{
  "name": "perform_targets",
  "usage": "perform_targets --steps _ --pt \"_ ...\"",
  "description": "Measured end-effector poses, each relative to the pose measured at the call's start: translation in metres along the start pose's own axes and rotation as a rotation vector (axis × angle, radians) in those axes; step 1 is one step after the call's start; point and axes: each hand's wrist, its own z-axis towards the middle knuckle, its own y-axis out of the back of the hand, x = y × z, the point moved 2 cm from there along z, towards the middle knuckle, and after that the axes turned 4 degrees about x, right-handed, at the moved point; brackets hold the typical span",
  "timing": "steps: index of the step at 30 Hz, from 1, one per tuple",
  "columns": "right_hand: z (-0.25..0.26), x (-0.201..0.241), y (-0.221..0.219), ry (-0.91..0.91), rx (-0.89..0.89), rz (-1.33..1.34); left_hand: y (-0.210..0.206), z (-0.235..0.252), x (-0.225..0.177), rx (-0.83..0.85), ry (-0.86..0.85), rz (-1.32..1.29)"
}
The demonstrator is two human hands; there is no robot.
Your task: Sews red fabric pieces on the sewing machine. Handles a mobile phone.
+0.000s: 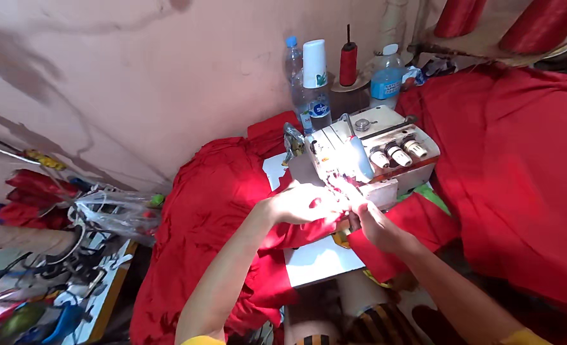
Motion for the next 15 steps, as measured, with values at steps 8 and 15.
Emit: perform_targets --steps 8,15 --pt "0.004 0.010 0.000 0.003 0.032 0.017 -0.004 0.015 0.012 0.069 0.199 0.199" --pt "-0.004 0.005 0.005 -0.022 0.025 -0.058 -0.003 -0.004 0.003 -0.106 -0.129 -0.113"
